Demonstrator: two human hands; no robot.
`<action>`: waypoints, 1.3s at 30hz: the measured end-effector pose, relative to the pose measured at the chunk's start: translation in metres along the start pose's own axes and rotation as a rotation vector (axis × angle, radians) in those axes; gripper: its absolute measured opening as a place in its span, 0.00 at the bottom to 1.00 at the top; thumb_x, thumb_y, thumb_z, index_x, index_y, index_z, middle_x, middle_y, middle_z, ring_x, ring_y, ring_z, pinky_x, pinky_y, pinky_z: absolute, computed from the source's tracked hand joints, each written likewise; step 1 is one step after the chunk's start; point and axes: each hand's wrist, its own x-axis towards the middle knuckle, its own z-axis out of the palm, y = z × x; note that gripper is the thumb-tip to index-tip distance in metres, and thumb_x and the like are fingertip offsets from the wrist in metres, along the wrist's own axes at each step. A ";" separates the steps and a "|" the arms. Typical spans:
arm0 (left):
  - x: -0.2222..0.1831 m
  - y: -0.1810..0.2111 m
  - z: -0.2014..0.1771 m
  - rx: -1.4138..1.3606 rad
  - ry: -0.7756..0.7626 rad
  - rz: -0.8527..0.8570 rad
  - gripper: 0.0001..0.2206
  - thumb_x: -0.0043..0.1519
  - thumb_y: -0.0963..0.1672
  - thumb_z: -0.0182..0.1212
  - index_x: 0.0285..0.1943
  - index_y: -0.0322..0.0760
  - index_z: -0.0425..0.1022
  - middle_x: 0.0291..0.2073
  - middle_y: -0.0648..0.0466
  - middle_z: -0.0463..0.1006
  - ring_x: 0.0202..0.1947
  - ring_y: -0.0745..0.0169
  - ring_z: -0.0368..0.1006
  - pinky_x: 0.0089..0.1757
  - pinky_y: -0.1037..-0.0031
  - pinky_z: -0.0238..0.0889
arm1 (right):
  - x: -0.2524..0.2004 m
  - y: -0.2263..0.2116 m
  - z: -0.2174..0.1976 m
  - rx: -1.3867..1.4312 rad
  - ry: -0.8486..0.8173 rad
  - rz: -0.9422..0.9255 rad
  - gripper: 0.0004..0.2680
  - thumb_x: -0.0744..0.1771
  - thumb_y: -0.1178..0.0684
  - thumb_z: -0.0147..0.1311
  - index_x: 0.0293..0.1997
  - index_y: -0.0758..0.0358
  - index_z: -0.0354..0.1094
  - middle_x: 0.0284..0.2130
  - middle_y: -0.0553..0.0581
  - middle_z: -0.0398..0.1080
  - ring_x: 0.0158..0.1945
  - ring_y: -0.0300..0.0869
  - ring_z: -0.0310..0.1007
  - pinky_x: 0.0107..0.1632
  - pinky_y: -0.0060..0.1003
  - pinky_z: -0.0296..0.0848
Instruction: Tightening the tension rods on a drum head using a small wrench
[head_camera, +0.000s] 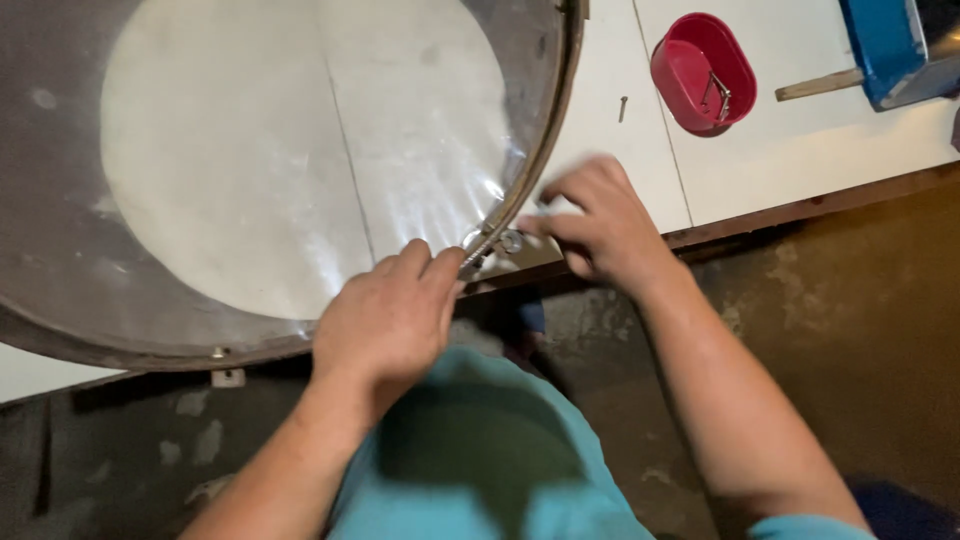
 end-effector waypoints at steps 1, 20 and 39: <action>0.000 0.002 -0.002 0.007 -0.004 -0.028 0.17 0.71 0.52 0.33 0.60 0.49 0.66 0.39 0.50 0.67 0.40 0.41 0.73 0.38 0.53 0.71 | 0.013 0.005 -0.008 -0.009 -0.031 -0.086 0.17 0.72 0.37 0.36 0.45 0.49 0.75 0.42 0.55 0.70 0.48 0.51 0.70 0.60 0.48 0.62; 0.000 0.000 0.002 0.007 0.024 -0.014 0.17 0.72 0.50 0.32 0.60 0.49 0.66 0.36 0.53 0.66 0.36 0.47 0.72 0.34 0.59 0.70 | -0.008 -0.119 0.003 0.014 0.149 0.706 0.09 0.65 0.54 0.59 0.47 0.46 0.82 0.26 0.49 0.72 0.29 0.45 0.76 0.35 0.36 0.76; -0.008 -0.005 0.001 0.146 0.379 0.192 0.11 0.65 0.43 0.49 0.56 0.40 0.70 0.30 0.58 0.66 0.26 0.59 0.73 0.25 0.69 0.70 | -0.015 -0.029 0.007 -0.019 0.013 0.203 0.10 0.62 0.57 0.59 0.46 0.56 0.79 0.41 0.57 0.75 0.45 0.55 0.77 0.52 0.48 0.73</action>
